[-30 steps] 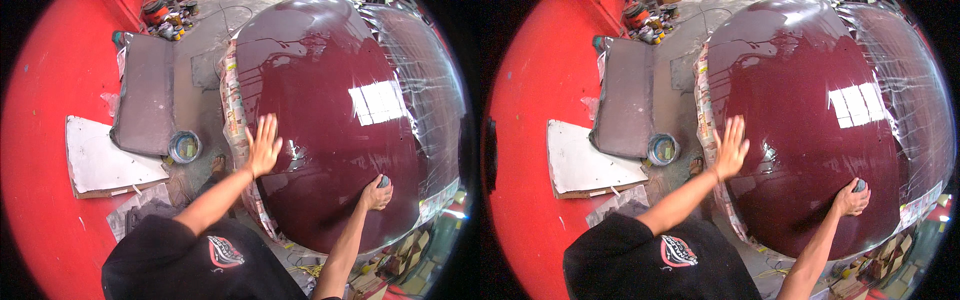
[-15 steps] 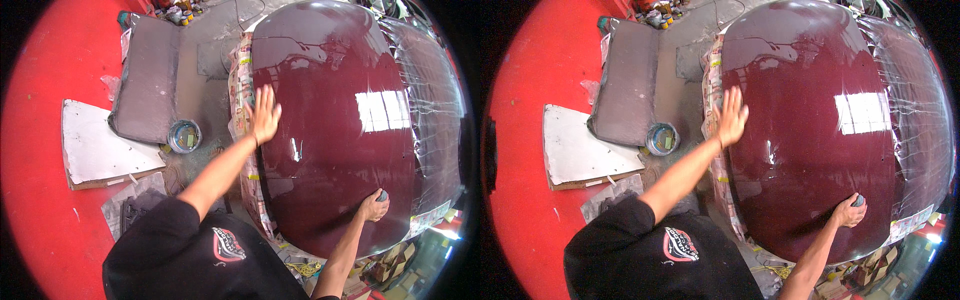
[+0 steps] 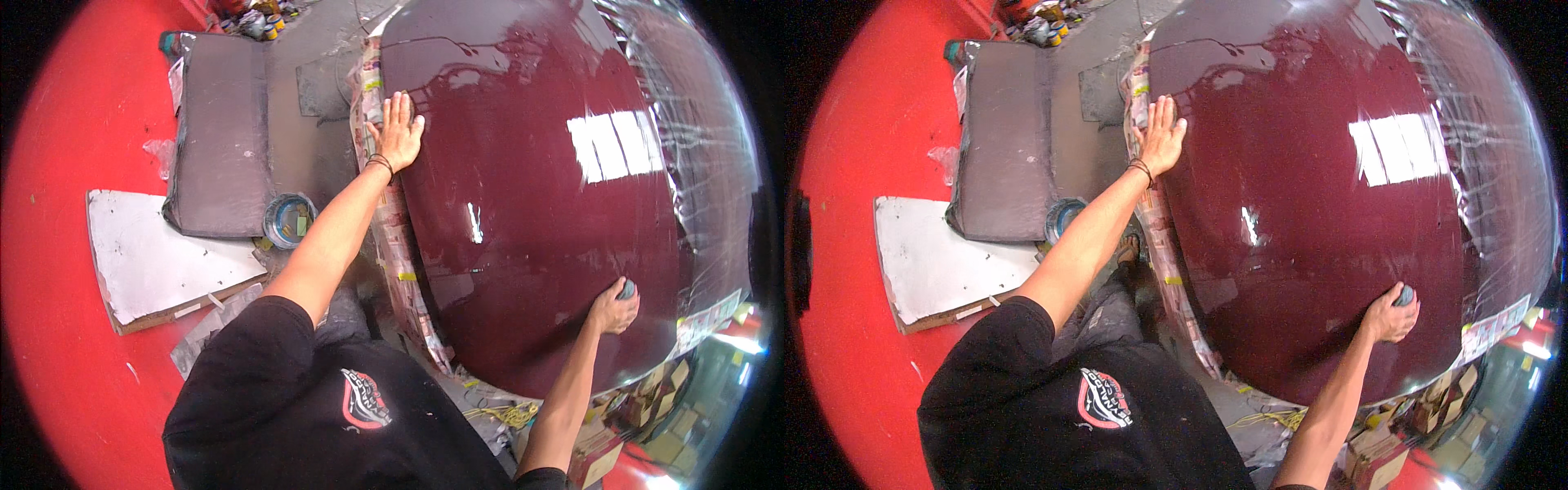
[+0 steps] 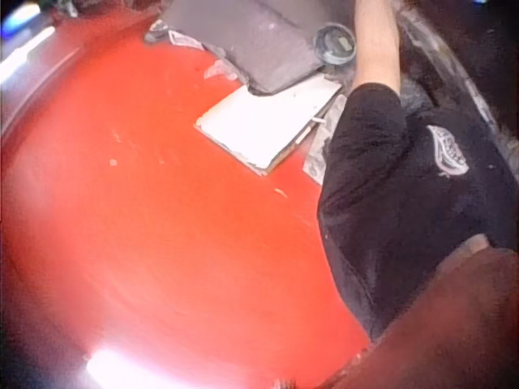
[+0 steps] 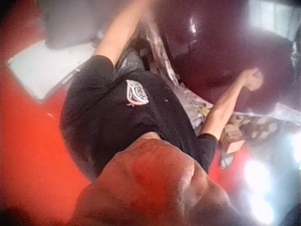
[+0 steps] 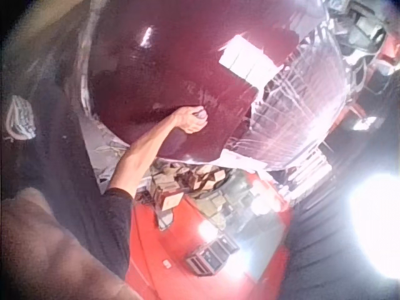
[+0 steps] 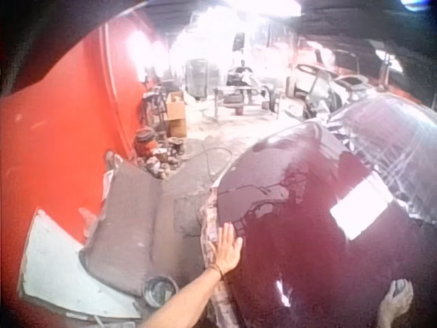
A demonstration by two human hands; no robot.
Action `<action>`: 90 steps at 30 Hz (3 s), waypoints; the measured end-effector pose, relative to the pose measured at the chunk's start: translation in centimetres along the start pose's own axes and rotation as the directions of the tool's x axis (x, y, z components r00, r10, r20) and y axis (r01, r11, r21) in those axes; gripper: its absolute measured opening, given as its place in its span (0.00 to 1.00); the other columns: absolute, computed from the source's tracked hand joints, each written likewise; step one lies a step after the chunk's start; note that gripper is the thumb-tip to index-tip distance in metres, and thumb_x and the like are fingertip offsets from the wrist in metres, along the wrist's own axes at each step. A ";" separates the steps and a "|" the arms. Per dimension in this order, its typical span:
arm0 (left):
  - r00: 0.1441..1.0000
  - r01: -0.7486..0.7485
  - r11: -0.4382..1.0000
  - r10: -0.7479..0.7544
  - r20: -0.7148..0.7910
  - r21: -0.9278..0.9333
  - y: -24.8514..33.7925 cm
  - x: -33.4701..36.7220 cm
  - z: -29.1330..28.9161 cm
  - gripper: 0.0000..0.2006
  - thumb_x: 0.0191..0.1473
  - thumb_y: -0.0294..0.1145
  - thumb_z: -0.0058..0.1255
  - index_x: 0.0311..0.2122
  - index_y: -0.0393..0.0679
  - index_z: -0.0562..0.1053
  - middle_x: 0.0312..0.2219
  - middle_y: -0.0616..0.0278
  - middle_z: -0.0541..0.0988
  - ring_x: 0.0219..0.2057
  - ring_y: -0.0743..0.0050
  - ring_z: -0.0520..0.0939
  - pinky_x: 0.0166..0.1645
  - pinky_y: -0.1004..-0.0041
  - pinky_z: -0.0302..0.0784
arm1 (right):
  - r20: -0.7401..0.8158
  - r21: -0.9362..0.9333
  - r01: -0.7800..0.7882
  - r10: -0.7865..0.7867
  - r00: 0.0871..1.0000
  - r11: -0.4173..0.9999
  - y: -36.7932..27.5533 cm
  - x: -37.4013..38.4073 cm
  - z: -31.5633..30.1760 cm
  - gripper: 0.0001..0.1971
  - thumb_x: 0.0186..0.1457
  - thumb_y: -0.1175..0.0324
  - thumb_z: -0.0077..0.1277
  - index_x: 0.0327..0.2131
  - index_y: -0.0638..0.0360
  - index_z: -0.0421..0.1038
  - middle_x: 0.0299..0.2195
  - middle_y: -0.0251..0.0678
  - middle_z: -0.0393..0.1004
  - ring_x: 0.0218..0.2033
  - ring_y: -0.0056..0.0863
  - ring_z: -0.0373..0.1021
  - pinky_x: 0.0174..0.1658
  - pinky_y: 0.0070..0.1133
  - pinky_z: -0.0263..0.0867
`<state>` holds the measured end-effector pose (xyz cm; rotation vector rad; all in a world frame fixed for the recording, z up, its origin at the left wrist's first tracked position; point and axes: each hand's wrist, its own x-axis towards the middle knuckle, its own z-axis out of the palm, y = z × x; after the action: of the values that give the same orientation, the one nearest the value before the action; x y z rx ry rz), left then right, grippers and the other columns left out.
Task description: The person is sanding a maroon car hood with a sanding block. They repeatedly dip the block into a bucket of water and continue sanding the surface.
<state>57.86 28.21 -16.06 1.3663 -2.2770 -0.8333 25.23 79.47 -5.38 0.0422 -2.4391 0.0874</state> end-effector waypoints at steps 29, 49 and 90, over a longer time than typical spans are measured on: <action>0.492 -0.826 0.564 0.725 0.482 -0.005 4.0 -26.5 -0.4 0.37 0.73 0.51 0.45 0.79 0.45 0.55 0.81 0.59 0.51 0.82 0.53 0.45 0.75 0.22 0.28 | 0.086 0.061 -0.139 0.133 0.987 0.988 -1.8 -1.3 -2.7 0.31 0.65 0.36 0.56 0.65 0.38 0.71 0.70 0.33 0.63 0.74 0.45 0.54 0.73 0.59 0.48; 0.477 -0.854 0.517 0.745 0.467 0.047 13.4 -23.3 1.6 0.37 0.73 0.50 0.43 0.79 0.42 0.54 0.80 0.54 0.50 0.81 0.49 0.46 0.75 0.20 0.31 | 0.141 0.059 -0.157 0.148 0.979 0.986 -2.2 -1.3 -3.1 0.32 0.65 0.35 0.55 0.67 0.35 0.68 0.72 0.33 0.61 0.76 0.46 0.51 0.75 0.59 0.46; 0.837 -0.522 0.823 0.445 0.318 0.224 25.7 16.9 4.5 0.38 0.76 0.58 0.30 0.82 0.52 0.43 0.82 0.64 0.41 0.82 0.55 0.41 0.75 0.17 0.30 | 0.054 0.063 -0.106 0.103 0.993 0.992 -3.2 -1.3 -4.2 0.27 0.65 0.46 0.59 0.64 0.40 0.72 0.70 0.31 0.66 0.74 0.43 0.58 0.73 0.54 0.52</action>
<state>30.13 23.89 -2.83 0.7271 -2.8700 -0.5166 29.13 76.56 -2.86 -0.0551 -2.4876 0.2159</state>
